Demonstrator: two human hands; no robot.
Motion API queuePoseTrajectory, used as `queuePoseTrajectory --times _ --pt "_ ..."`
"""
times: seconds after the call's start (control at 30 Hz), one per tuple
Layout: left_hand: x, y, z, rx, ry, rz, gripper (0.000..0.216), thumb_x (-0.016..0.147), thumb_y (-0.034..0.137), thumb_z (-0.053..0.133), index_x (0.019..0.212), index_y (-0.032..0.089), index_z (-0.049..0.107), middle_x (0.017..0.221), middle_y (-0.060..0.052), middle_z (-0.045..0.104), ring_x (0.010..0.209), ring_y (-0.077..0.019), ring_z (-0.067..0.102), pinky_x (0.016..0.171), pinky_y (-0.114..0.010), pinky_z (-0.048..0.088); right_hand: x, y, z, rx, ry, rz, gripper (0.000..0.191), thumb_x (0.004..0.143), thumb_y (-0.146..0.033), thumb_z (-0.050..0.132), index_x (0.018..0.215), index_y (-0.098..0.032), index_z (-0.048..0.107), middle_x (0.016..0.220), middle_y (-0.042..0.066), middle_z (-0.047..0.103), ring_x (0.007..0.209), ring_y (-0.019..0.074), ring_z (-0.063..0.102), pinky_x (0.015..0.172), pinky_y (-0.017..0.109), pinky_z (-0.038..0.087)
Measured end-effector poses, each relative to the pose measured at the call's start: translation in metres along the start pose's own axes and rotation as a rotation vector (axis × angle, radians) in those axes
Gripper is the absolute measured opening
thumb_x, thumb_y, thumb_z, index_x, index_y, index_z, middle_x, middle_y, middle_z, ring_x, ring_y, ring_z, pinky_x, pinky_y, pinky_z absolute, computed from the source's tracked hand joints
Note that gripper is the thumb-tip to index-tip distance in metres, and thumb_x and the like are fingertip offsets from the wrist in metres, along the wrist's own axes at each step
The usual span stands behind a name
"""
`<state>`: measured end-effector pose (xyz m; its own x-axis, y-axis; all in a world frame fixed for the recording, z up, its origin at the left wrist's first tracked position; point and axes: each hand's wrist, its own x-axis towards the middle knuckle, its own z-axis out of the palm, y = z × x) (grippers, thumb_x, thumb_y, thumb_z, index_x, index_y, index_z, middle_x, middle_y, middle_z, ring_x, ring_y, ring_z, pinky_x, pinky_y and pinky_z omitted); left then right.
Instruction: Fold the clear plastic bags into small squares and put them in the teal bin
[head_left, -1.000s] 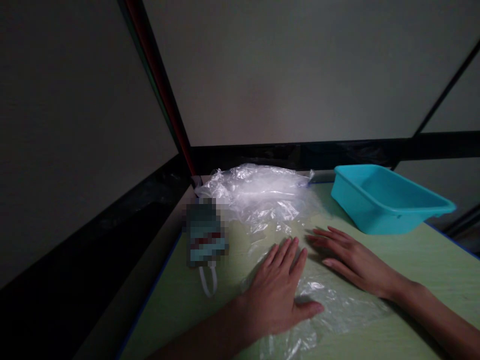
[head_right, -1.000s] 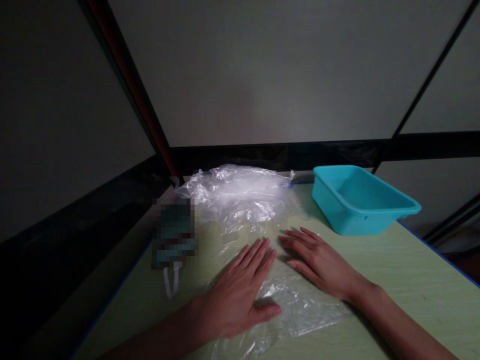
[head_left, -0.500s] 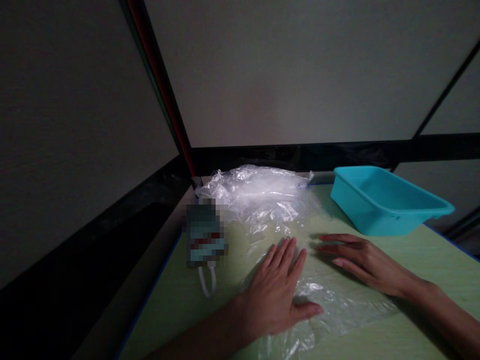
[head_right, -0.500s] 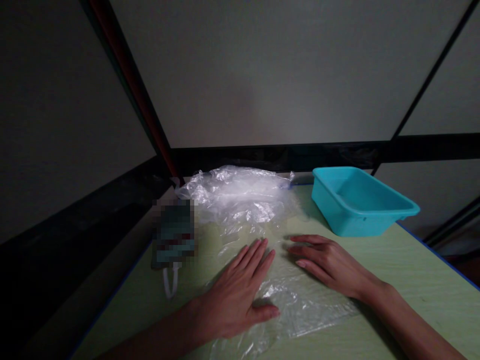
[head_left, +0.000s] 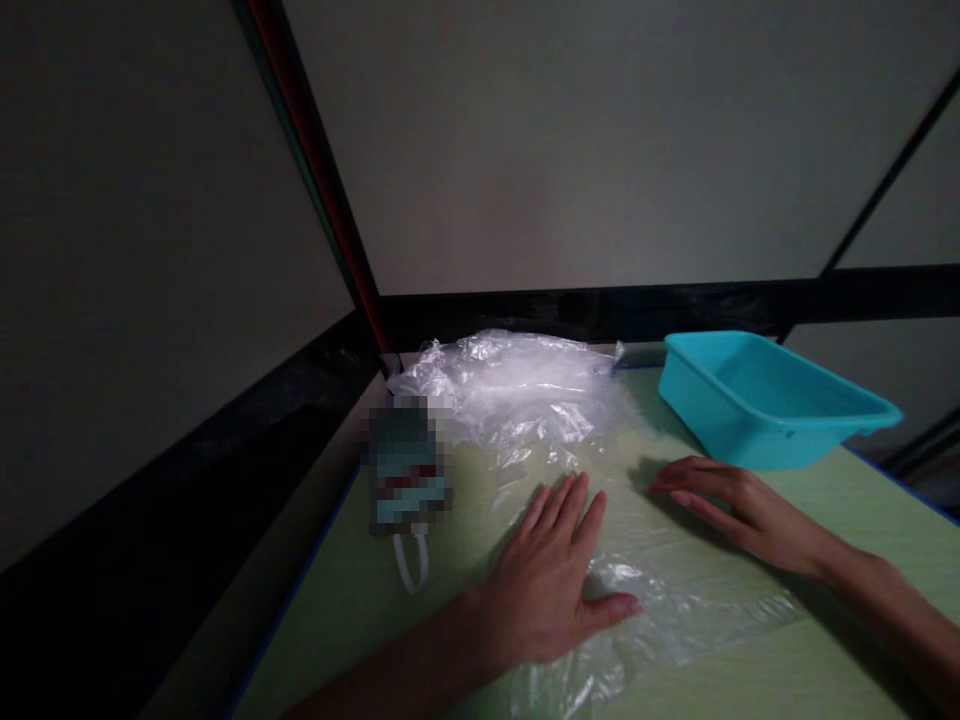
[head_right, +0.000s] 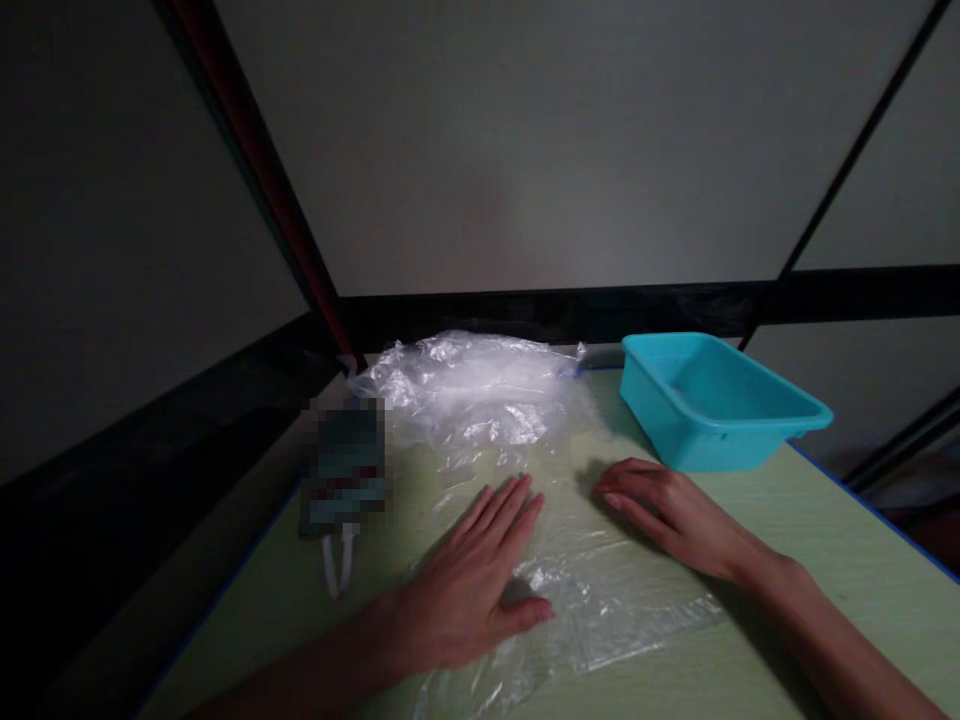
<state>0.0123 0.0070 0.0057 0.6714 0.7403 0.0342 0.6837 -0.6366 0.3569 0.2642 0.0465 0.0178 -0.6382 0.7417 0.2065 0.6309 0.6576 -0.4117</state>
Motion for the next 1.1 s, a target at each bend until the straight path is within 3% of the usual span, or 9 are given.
queuePoseTrajectory --times 0.1,0.2,0.27,0.5,0.8,0.97,1.1 --pt "0.003 0.003 -0.005 -0.052 0.130 -0.101 0.057 0.087 0.043 0.040 0.133 0.011 0.027 0.142 -0.013 0.026 0.130 -0.0235 0.024 0.104 -0.040 0.024 0.001 0.001 0.002 0.088 -0.002 0.074 0.028 0.092 -0.033 0.035 0.089 -0.017 0.057 0.088 0.008 0.060 0.083 0.0194 0.057 0.075 0.034 0.046" --pt "0.006 0.005 -0.006 -0.047 0.281 -0.181 0.038 0.084 0.029 0.045 0.119 0.014 0.044 0.118 -0.010 0.054 0.108 -0.0225 0.050 0.093 -0.038 0.039 0.000 0.001 0.004 0.153 -0.015 0.152 0.030 0.091 -0.037 0.034 0.077 -0.018 0.051 0.075 0.004 0.055 0.069 0.0167 0.054 0.063 0.030 0.044" --pt "0.006 0.005 -0.006 -0.021 0.310 -0.189 0.030 0.082 0.025 0.047 0.110 0.015 0.050 0.103 -0.008 0.061 0.095 -0.0222 0.056 0.086 -0.039 0.044 -0.001 0.001 0.006 0.172 -0.055 0.183 0.033 0.091 -0.039 0.033 0.068 -0.019 0.046 0.067 0.001 0.050 0.061 0.0149 0.050 0.057 0.028 0.041" --pt "0.006 0.005 -0.001 0.040 0.327 -0.153 0.025 0.081 0.021 0.047 0.106 0.016 0.051 0.096 -0.006 0.063 0.088 -0.0225 0.059 0.081 -0.040 0.047 -0.004 0.003 0.006 0.251 -0.204 0.240 0.041 0.090 -0.043 0.034 0.057 -0.019 0.040 0.054 -0.004 0.039 0.051 0.0105 0.040 0.050 0.024 0.032" --pt "0.008 -0.003 -0.001 0.038 0.348 -0.158 0.028 0.080 0.018 0.047 0.108 0.016 0.051 0.095 -0.006 0.063 0.088 -0.0219 0.059 0.080 -0.039 0.047 -0.011 0.003 0.004 0.411 -0.362 0.309 0.050 0.087 -0.053 0.036 0.053 -0.017 0.045 0.048 -0.001 0.048 0.044 0.0103 0.043 0.047 0.024 0.035" --pt "0.008 -0.004 0.000 0.016 0.395 -0.131 0.025 0.080 0.016 0.047 0.104 0.015 0.052 0.094 -0.007 0.063 0.088 -0.0220 0.057 0.081 -0.040 0.045 -0.011 -0.001 0.002 0.338 -0.327 0.287 0.051 0.087 -0.051 0.037 0.050 -0.017 0.046 0.046 -0.003 0.043 0.043 0.0090 0.038 0.046 0.023 0.032" --pt "0.003 0.010 -0.003 -0.010 0.381 -0.013 0.023 0.078 0.014 0.048 0.101 0.014 0.053 0.092 -0.006 0.062 0.087 -0.0210 0.056 0.081 -0.038 0.044 -0.007 -0.002 0.001 0.277 -0.246 0.251 0.046 0.088 -0.046 0.038 0.053 -0.017 0.046 0.049 -0.004 0.043 0.046 0.0090 0.039 0.047 0.022 0.031"
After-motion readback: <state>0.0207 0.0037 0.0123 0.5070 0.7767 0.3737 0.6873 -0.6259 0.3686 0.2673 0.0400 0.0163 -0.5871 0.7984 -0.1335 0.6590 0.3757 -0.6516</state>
